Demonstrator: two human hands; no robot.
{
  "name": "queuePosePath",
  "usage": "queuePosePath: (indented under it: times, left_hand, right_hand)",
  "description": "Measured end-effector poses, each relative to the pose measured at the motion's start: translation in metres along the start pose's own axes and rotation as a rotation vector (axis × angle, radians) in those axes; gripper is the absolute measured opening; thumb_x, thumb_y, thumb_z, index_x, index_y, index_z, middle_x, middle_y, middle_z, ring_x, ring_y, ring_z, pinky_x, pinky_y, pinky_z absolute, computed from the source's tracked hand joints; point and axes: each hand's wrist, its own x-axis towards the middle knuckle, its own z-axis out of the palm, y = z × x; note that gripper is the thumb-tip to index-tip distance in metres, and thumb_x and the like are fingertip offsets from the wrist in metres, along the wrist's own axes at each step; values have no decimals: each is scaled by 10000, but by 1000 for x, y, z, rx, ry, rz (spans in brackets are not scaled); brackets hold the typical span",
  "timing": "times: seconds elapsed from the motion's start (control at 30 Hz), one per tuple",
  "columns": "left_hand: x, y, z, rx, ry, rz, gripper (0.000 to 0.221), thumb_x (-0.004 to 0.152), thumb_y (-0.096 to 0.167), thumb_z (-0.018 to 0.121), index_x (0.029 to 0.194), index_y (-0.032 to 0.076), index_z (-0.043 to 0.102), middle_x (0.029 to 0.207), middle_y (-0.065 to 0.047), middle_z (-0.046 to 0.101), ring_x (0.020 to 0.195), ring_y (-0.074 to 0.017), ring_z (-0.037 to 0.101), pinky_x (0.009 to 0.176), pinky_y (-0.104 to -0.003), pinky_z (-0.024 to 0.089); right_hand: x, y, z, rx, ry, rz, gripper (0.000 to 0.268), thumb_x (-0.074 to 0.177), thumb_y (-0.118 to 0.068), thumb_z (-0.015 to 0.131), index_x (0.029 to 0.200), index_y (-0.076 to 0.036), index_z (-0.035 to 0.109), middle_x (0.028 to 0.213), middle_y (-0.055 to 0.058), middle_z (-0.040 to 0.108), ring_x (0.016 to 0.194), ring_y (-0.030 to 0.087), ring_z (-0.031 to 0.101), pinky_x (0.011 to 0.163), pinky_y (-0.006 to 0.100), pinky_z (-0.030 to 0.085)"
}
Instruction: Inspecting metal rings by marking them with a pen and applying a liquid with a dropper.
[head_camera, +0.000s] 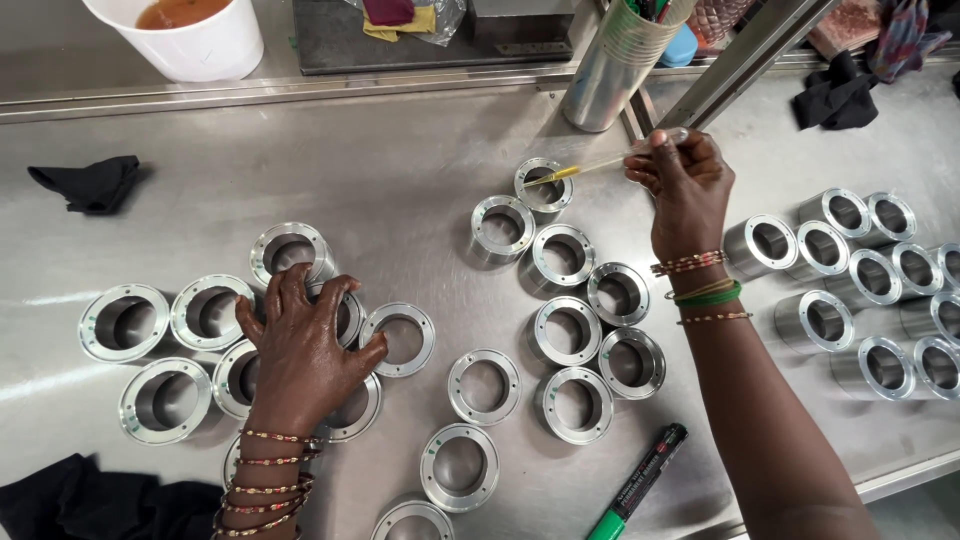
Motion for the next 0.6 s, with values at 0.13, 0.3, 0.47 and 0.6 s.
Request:
queuePosePath:
  times: [0.13,0.3,0.47,0.6]
  left_hand:
    - [0,2,-3,-15,8,1,653,608,448,831,1188,192,673,1416,-196,445,1422,-387,321,1082,-779,128]
    - [0,2,-2,-4,-10,-8,647,633,451,825,1203,191,664,1423,-194,445,1427,-392,317,1079,-781,127]
    - [1,1,-1,5,-7,-2,673,624,466,826,1217,194,660,1426,-205,445,1426,-395,311,1081,-778,124]
    - [2,2,-2,19,-46,-32,680,619,473,830,1219,203,660,1428,-196,444,1433,-380,310,1092,-771,116]
  right_hand:
    - [1,0,3,-31,-8,7,186,1026,-181,738,1072,-37,629,978,105,741,835,157,743,755,269,634]
    - [7,3,-10,-39,3,-15,191,1032,-177,730,1094,-27,630,973,105,734,838,163,749,762,275,644]
    - [19,1,-20,-33,85,-51,199,1037,-168,739,1095,-15,627,957,100,728,822,164,747,763,277,650]
    - [25,4,-26,-64,113,-50,198,1039,-170,734,1092,-14,624,956,96,732,820,159,752,755,270,649]
